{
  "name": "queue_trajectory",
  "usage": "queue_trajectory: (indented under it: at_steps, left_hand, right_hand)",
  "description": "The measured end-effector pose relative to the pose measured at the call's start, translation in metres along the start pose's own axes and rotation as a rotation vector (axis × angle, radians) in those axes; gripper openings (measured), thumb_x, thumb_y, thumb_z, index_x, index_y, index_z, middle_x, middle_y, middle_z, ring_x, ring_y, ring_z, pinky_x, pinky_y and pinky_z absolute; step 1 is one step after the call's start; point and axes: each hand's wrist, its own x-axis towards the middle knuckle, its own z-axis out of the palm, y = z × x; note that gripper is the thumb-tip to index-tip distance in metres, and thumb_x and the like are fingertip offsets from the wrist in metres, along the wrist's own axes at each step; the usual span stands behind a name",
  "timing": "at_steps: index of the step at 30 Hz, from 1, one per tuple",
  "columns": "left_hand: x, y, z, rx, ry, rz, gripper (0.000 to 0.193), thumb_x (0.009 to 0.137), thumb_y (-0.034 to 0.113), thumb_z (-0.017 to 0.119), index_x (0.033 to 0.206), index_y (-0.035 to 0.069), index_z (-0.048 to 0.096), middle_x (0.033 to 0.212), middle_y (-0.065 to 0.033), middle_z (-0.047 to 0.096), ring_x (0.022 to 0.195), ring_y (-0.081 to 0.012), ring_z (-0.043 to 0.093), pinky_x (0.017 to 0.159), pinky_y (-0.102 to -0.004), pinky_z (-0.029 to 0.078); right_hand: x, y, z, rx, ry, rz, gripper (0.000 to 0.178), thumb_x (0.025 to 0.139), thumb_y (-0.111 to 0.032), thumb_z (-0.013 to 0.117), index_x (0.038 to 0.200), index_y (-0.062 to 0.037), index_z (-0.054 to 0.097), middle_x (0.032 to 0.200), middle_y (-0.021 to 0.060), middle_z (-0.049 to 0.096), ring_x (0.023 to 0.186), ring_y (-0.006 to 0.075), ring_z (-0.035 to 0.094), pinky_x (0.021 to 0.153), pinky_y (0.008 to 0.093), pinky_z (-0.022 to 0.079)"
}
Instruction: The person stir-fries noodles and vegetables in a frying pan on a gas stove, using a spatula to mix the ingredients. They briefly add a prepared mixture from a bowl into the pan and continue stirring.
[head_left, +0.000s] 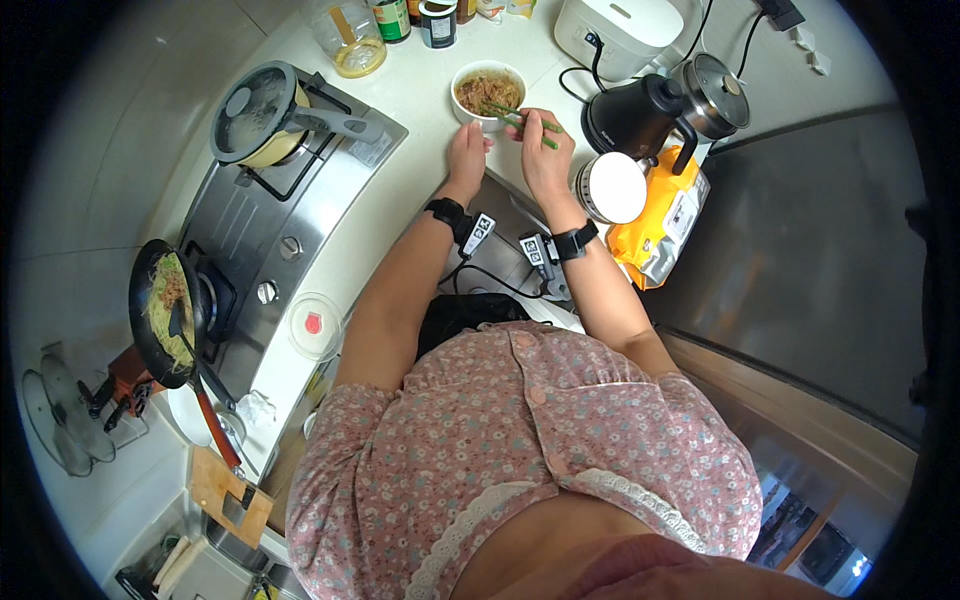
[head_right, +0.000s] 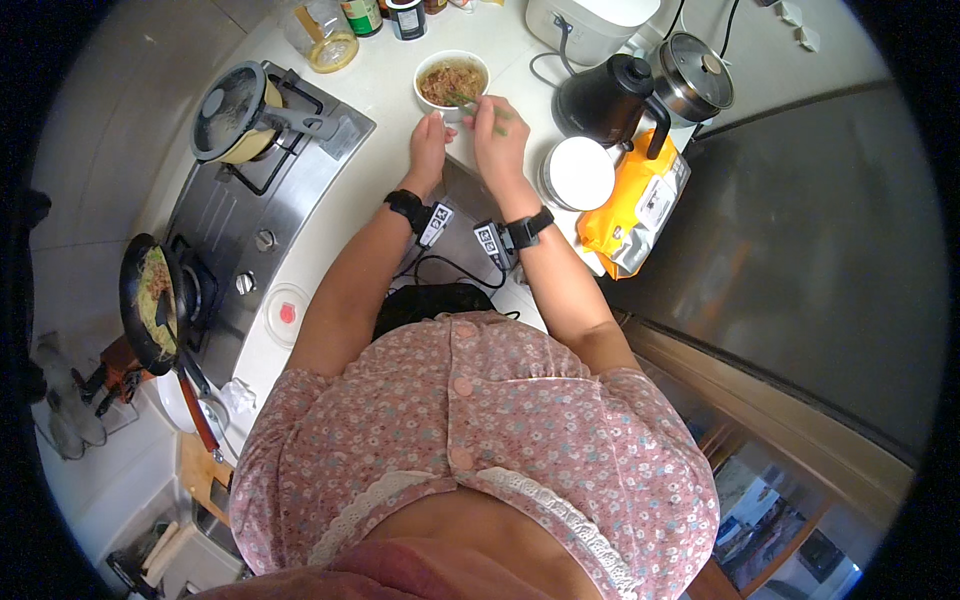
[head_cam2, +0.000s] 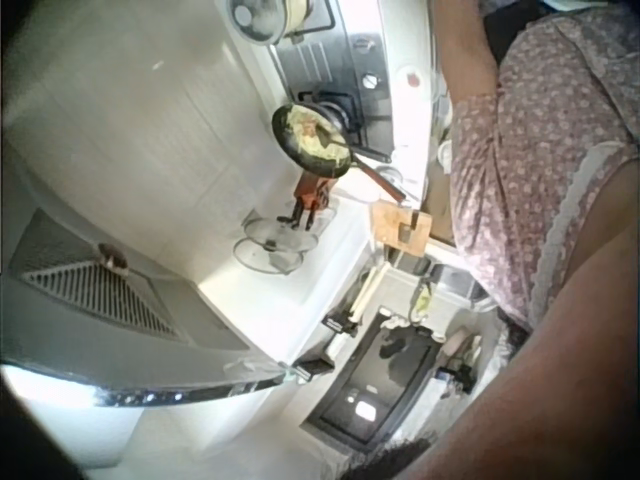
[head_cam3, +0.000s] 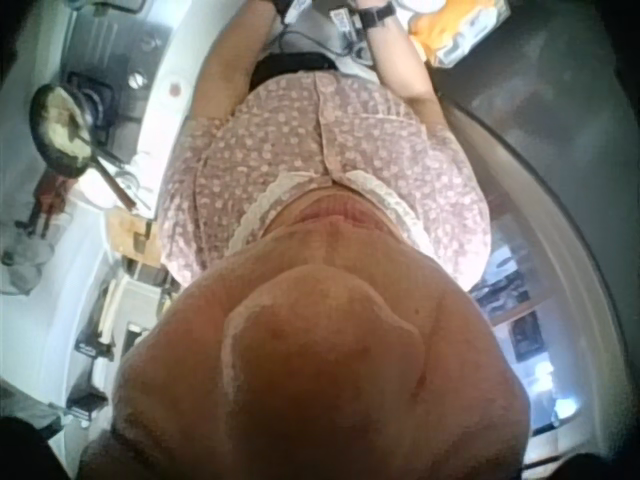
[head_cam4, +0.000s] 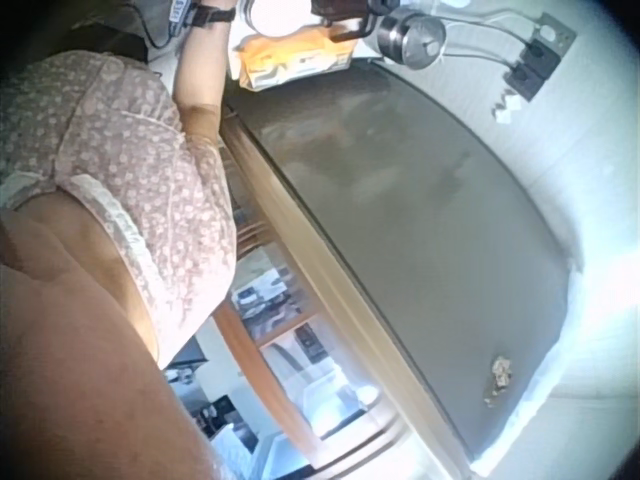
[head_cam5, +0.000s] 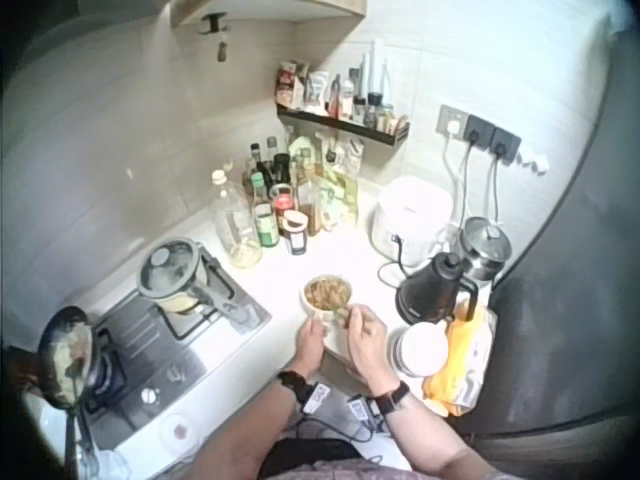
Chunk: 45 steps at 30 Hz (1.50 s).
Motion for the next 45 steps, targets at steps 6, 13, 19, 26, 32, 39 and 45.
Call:
queue_trajectory:
  at_steps: [6,13,19,26,32,39,45]
  left_hand:
    - [0.014,0.014,0.003,-0.020,-0.147,-0.077,0.029,0.101,0.021,0.036,0.108,-0.002,0.053,0.098,-0.0116,0.061,0.086,-0.0181,0.064,0.078,-0.0305,0.051]
    - [-0.047,0.070,-0.048,-0.803,-0.215,-0.285,0.066,0.101,0.039,0.037,0.149,0.000,0.013,0.152,-0.0174,0.023,0.135,-0.0349,0.036,0.108,-0.0444,0.032]
    - [-0.143,0.137,-0.120,-0.963,-0.498,-0.131,0.082,0.094,0.061,0.035,0.152,0.009,0.012,0.158,-0.0089,0.014,0.141,-0.0364,0.023,0.114,-0.0475,0.022]
    - [-0.308,0.153,-0.230,-0.523,-0.004,-0.008,0.060,0.100,0.047,0.035,0.144,0.006,0.034,0.142,-0.0139,0.043,0.123,-0.0299,0.050,0.100,-0.0374,0.042]
    - [-0.442,0.116,-0.322,0.252,0.822,0.018,0.045,0.094,0.021,0.057,0.134,0.006,0.044,0.120,-0.0117,0.057,0.100,-0.0214,0.059,0.088,-0.0345,0.047]
    - [-0.439,0.063,-0.458,1.307,0.816,-0.176,0.064,0.085,0.012,0.062,0.142,0.005,0.036,0.132,-0.0212,0.046,0.109,-0.0412,0.048,0.095,-0.0459,0.040]
    - [-0.447,0.054,-0.514,1.299,0.812,0.120,0.016,0.085,0.014,0.052,0.099,0.009,0.058,0.093,-0.0146,0.055,0.093,-0.0315,0.058,0.078,-0.0424,0.049]
  right_hand:
    - [0.028,0.034,0.018,0.229,0.045,0.109,0.026,0.097,-0.015,0.048,0.101,0.0065,0.061,0.080,0.0127,0.069,0.071,0.0155,0.068,0.065,0.0258,0.053]
    - [0.034,0.071,0.012,0.469,-0.068,0.297,0.059,0.086,-0.003,0.067,0.133,0.0120,0.036,0.096,0.0152,0.067,0.087,0.0181,0.066,0.079,0.0267,0.054]
    - [-0.012,0.055,0.008,0.598,-0.129,0.482,0.034,0.091,-0.007,0.058,0.121,0.0022,0.047,0.101,0.0123,0.065,0.091,0.0184,0.063,0.083,0.0290,0.053]
    - [-0.121,-0.025,0.041,0.532,-0.410,0.234,0.040,0.097,-0.012,0.051,0.133,0.0009,0.040,0.113,0.0158,0.059,0.089,0.0222,0.063,0.081,0.0329,0.051]
    - [-0.190,-0.118,0.099,0.321,-0.846,-0.129,0.029,0.095,-0.009,0.052,0.122,0.0031,0.052,0.105,0.0115,0.062,0.091,0.0192,0.063,0.083,0.0309,0.051]
    - [-0.302,-0.242,0.243,-0.077,-1.154,-0.814,0.031,0.088,-0.022,0.062,0.108,0.0019,0.062,0.103,0.0185,0.063,0.096,0.0355,0.061,0.083,0.0388,0.049]
    - [-0.342,-0.223,0.334,-0.741,-1.209,-0.733,0.035,0.090,-0.020,0.055,0.114,0.0041,0.053,0.097,0.0276,0.062,0.094,0.0416,0.062,0.080,0.0469,0.051]
